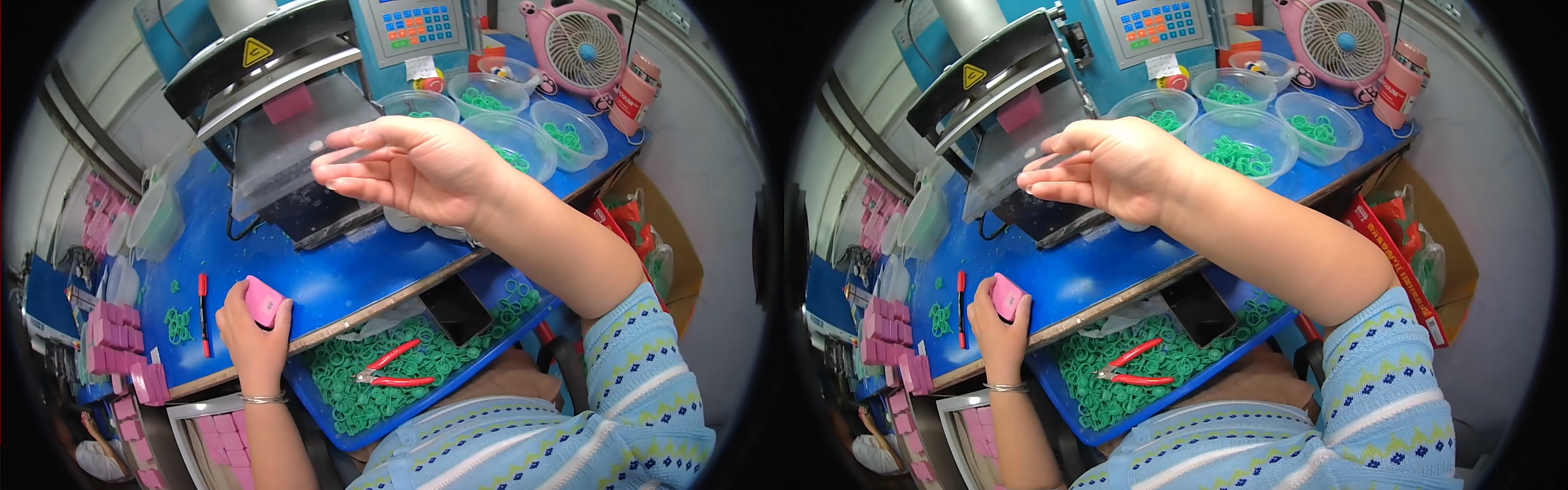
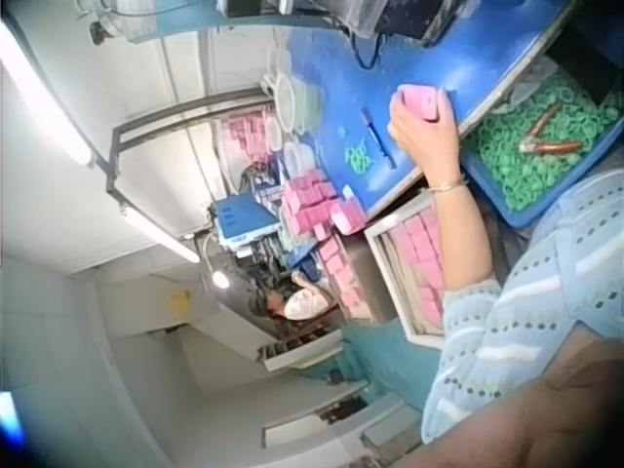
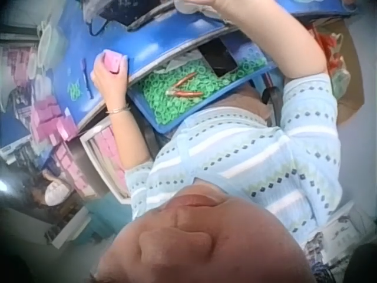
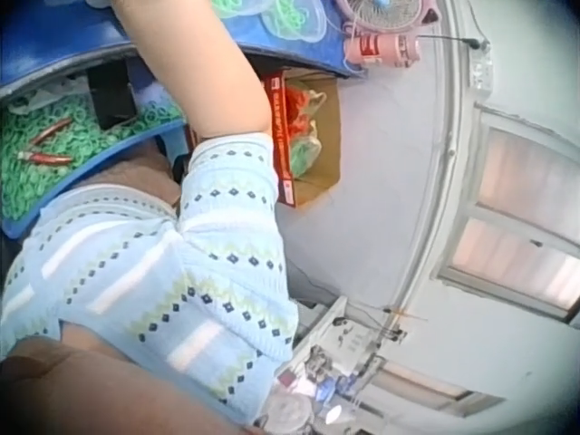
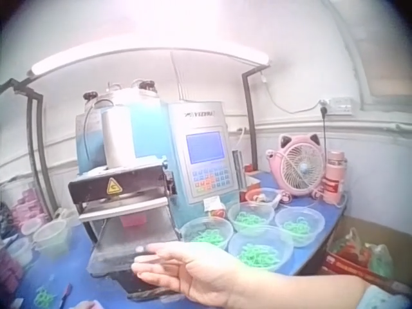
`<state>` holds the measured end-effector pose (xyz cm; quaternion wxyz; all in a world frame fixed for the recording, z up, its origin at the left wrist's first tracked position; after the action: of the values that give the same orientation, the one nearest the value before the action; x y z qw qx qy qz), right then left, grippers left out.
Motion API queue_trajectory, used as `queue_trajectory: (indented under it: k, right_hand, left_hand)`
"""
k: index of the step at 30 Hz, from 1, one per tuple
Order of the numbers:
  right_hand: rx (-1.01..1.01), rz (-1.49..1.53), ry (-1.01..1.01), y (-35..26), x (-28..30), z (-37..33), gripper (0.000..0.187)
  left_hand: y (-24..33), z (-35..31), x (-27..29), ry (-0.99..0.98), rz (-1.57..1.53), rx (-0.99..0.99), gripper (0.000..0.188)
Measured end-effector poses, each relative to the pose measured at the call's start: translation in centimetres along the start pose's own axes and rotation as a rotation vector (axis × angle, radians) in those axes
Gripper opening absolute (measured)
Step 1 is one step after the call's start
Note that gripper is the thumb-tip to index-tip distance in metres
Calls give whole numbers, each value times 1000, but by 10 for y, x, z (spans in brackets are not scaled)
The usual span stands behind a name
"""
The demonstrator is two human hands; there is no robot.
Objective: Assembling small plastic components by inserting green rings and yellow pieces into pink molds and processing them with a machine.
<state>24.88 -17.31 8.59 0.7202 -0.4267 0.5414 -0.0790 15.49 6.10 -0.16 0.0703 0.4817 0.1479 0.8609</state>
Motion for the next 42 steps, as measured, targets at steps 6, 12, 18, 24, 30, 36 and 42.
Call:
queue_trajectory:
  k: [6, 12, 18, 24, 30, 36, 42]
  right_hand:
    - [240, -393, 7, 3, 11, 6, 33]
    - [343, -392, 67, 16, 13, 10, 35]
    - [306, -429, 109, 24, 17, 8, 41]
    - [272, -447, 152, 22, 14, 6, 42]
    - [228, -446, 117, 19, 17, 7, 41]
    - [209, -440, 106, 19, 18, 7, 41]
    - [208, -441, 116, 14, 22, 11, 40]
  left_hand:
    - [-1, -1, -2, -5, 6, 6, 57]
    - [-5, 0, -5, -15, 10, -12, 63]
    - [-4, -2, -2, 7, -1, 55, 78]
    - [-6, -3, -3, 5, -7, 94, 85]
    - [-3, -2, -1, 18, -5, 93, 88]
    - [-1, -2, -1, 15, -1, 79, 89]
    - [3, -3, -3, 28, -56, 82, 89]
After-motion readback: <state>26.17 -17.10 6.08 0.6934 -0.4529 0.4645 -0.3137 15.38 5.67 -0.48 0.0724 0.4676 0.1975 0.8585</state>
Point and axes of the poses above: each hand's wrist, its own z-axis towards the middle knuckle, its own x-axis out of the back of the hand, y = z × x, the point moved 4 cm from there along z, towards the middle knuckle, and after that the axes turned 4 degrees about x, right-handed, at the moved point
